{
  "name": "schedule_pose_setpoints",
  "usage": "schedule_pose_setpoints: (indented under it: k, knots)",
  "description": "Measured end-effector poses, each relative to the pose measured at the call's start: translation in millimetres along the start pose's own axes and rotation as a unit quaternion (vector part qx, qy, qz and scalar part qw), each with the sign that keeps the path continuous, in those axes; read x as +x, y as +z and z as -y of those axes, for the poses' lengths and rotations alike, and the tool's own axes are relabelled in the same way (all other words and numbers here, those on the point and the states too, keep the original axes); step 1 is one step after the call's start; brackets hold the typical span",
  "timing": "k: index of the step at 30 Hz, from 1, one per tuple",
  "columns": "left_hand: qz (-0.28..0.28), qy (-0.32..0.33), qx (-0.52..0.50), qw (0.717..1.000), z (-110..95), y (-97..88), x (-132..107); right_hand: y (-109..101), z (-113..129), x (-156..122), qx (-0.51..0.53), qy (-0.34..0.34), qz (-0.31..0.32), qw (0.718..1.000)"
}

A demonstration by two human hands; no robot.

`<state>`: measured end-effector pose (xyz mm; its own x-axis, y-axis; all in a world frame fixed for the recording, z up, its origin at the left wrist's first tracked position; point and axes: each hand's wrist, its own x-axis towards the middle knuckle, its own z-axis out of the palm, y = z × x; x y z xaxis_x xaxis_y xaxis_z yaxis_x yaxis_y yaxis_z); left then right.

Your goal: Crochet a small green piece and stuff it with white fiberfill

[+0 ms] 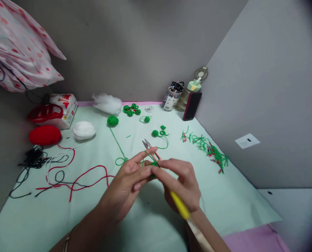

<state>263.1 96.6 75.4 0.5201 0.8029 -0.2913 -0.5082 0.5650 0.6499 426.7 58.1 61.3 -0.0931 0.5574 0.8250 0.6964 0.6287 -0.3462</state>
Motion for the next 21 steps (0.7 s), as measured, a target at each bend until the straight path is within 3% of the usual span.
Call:
schedule_pose_setpoints:
  k: [2, 4, 7, 12, 16, 21]
  knots:
    - [-0.012, 0.017, -0.013, 1.0, -5.5, -2.4, 0.4, 0.1, -2.8, 4.1, 0.148, 0.107, -0.051, 0.982]
    - [-0.026, 0.05, 0.012, 0.998, -7.9, -3.6, 0.1, 2.3, -5.8, 8.0, 0.288, 0.209, -0.075, 0.931]
    - [-0.011, 0.067, 0.054, 0.996, -5.0, -2.8, -1.0, 8.5, -8.7, 9.4, 0.383, 0.271, -0.044, 0.882]
    - [0.014, 0.061, 0.079, 0.995, 1.2, -2.1, -0.5, 12.5, -9.9, 4.1, 0.397, 0.314, -0.036, 0.862]
    - [-0.019, 0.068, 0.113, 0.991, 1.2, -4.4, 0.6, 9.9, -10.3, 3.8, 0.414, 0.333, -0.049, 0.845]
    - [-0.039, 0.084, 0.143, 0.985, 0.8, -4.8, -0.2, 7.2, -7.4, 4.7, 0.396, 0.318, -0.049, 0.86]
